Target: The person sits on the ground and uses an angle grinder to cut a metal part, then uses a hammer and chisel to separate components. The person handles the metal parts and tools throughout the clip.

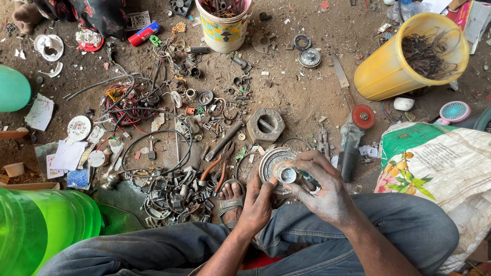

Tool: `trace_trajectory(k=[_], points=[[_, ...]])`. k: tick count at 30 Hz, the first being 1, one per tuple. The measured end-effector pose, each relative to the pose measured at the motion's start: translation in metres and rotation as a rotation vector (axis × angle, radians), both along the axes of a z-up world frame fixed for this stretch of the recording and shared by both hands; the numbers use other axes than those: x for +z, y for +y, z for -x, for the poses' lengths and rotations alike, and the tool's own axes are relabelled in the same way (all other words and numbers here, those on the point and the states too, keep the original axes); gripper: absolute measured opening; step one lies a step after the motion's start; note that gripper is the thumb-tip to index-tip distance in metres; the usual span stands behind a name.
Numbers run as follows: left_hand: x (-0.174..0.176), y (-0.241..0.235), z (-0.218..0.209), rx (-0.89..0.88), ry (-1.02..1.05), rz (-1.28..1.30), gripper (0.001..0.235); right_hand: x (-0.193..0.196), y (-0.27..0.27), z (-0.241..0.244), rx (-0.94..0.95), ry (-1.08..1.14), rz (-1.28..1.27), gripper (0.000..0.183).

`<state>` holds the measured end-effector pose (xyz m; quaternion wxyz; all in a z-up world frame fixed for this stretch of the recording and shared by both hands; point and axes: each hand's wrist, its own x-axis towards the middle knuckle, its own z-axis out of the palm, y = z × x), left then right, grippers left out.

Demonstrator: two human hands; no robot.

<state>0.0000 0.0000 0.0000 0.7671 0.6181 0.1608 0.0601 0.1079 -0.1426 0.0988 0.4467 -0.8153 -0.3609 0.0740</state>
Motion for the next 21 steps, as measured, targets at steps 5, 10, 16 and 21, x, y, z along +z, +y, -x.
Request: trace_trajectory(k=[5, 10, 16, 21], points=[[-0.002, -0.003, 0.0, 0.045, -0.044, 0.089, 0.061, 0.005, 0.002, 0.002, -0.002, -0.015, -0.002, 0.041], [0.008, -0.002, -0.004, 0.079, -0.042, 0.246, 0.059, 0.011, 0.005, 0.003, -0.023, -0.011, -0.003, 0.053], [0.007, 0.001, -0.006, 0.114, -0.109, 0.271, 0.054, 0.006, 0.002, -0.005, -0.067, 0.16, -0.08, 0.078], [-0.003, -0.002, -0.003, 0.133, 0.006, 0.224, 0.057, -0.014, -0.005, -0.01, -0.022, 0.58, -0.178, 0.071]])
